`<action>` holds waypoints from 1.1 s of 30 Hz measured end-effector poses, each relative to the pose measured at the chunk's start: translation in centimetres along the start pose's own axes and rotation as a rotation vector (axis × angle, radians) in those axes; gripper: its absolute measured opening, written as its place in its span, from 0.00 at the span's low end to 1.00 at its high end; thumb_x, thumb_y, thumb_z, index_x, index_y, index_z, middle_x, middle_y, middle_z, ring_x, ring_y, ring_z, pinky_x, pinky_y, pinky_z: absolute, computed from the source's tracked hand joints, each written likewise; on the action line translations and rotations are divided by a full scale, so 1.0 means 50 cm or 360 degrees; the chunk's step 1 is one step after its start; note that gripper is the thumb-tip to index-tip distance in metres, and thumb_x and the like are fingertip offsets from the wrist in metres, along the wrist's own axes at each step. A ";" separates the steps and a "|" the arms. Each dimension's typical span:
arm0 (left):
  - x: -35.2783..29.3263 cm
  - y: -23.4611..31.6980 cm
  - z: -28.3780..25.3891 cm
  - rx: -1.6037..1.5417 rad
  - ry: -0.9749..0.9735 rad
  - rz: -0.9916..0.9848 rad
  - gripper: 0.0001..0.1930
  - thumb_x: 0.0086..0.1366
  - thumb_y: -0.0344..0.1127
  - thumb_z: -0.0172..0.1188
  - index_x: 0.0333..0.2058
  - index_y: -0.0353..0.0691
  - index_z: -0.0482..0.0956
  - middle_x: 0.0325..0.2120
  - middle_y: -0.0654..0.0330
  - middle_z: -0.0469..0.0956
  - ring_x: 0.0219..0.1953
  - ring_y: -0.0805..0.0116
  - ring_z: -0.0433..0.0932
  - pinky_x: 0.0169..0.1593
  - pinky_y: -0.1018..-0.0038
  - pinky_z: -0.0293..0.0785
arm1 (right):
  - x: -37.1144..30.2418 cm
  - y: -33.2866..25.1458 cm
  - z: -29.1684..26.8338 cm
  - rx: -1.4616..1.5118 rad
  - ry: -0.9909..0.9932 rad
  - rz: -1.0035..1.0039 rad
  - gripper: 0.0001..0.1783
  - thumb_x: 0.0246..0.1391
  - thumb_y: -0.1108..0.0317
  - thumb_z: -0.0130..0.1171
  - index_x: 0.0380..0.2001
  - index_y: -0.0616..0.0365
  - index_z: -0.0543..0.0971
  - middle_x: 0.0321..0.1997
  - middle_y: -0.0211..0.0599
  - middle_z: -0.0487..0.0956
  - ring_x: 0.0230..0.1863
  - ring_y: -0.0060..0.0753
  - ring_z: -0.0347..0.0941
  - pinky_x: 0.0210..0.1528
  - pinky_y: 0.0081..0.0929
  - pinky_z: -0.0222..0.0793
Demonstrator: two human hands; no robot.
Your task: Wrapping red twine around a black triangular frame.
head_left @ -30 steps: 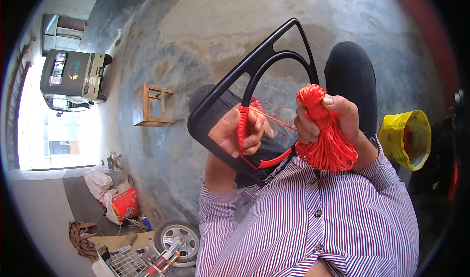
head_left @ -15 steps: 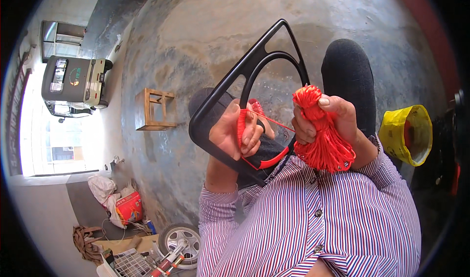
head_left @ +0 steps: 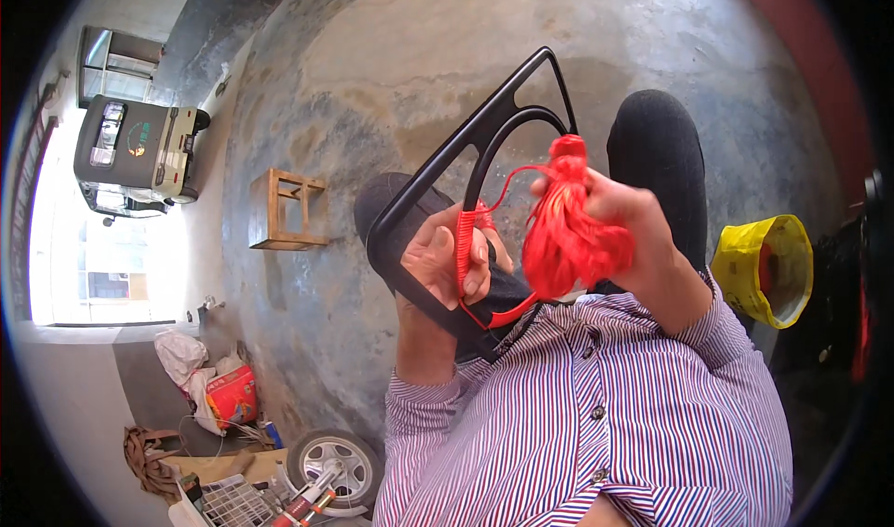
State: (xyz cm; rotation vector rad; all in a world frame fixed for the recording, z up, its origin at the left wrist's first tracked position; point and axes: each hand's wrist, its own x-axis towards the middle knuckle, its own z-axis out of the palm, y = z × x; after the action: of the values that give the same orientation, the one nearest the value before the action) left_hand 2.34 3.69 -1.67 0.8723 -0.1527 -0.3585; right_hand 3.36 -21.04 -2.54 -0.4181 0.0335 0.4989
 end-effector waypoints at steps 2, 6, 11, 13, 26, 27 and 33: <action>0.004 0.000 0.008 -0.0035 0.0012 -0.0044 0.27 0.75 0.49 0.46 0.59 0.32 0.70 0.34 0.49 0.78 0.23 0.68 0.73 0.22 0.75 0.69 | -0.017 -0.001 0.024 -0.0052 -0.0337 0.0116 0.33 0.47 0.83 0.55 0.60 0.69 0.66 0.56 0.49 0.75 0.53 0.38 0.77 0.57 0.35 0.74; -0.003 -0.002 0.057 -0.0154 0.0192 -0.0091 0.36 0.73 0.59 0.41 0.59 0.27 0.68 0.44 0.44 0.79 0.36 0.61 0.80 0.38 0.70 0.78 | -0.016 -0.026 0.067 -0.0914 -0.0650 0.0112 0.36 0.52 0.67 0.71 0.60 0.69 0.67 0.46 0.45 0.82 0.46 0.27 0.79 0.50 0.26 0.74; 0.005 -0.033 0.124 -0.0067 0.0342 0.0036 0.34 0.74 0.55 0.43 0.61 0.26 0.66 0.51 0.46 0.77 0.54 0.55 0.78 0.60 0.61 0.73 | 0.019 -0.004 0.086 -0.1739 -0.0065 -0.0751 0.24 0.50 0.62 0.72 0.43 0.64 0.72 0.33 0.43 0.82 0.31 0.24 0.79 0.37 0.24 0.75; 0.002 -0.045 0.078 0.0132 0.0127 -0.0007 0.31 0.70 0.47 0.54 0.60 0.26 0.66 0.54 0.48 0.75 0.56 0.58 0.76 0.61 0.63 0.71 | 0.029 0.000 0.086 -0.1874 0.0003 -0.0970 0.23 0.51 0.62 0.71 0.42 0.63 0.72 0.32 0.43 0.82 0.31 0.23 0.78 0.36 0.25 0.74; -0.022 -0.059 0.083 -0.0793 -0.0201 -0.0098 0.20 0.73 0.37 0.49 0.57 0.29 0.71 0.52 0.51 0.77 0.53 0.62 0.78 0.57 0.66 0.75 | 0.074 0.052 -0.056 0.0223 -0.0222 0.0261 0.19 0.53 0.66 0.64 0.47 0.63 0.78 0.50 0.41 0.81 0.49 0.35 0.78 0.57 0.37 0.73; -0.023 -0.055 0.082 -0.0635 0.0099 -0.0257 0.21 0.74 0.39 0.48 0.57 0.30 0.70 0.51 0.51 0.78 0.53 0.63 0.78 0.57 0.67 0.75 | 0.087 0.046 -0.057 0.0237 -0.0232 0.0225 0.20 0.53 0.66 0.65 0.47 0.62 0.78 0.50 0.41 0.81 0.49 0.35 0.79 0.57 0.36 0.73; -0.003 -0.031 0.081 -0.0189 -0.0129 -0.0210 0.36 0.73 0.62 0.39 0.59 0.32 0.70 0.34 0.43 0.77 0.16 0.71 0.68 0.19 0.78 0.67 | 0.087 0.034 -0.085 0.0173 -0.0121 -0.0091 0.18 0.56 0.61 0.60 0.46 0.61 0.79 0.48 0.39 0.82 0.49 0.34 0.79 0.57 0.39 0.73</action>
State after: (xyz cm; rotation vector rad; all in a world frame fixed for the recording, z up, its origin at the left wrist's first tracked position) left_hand 0.71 -0.08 -0.27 0.7525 -0.1479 -0.5216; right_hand 6.68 -19.36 -7.63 -0.2926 -0.0245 0.4538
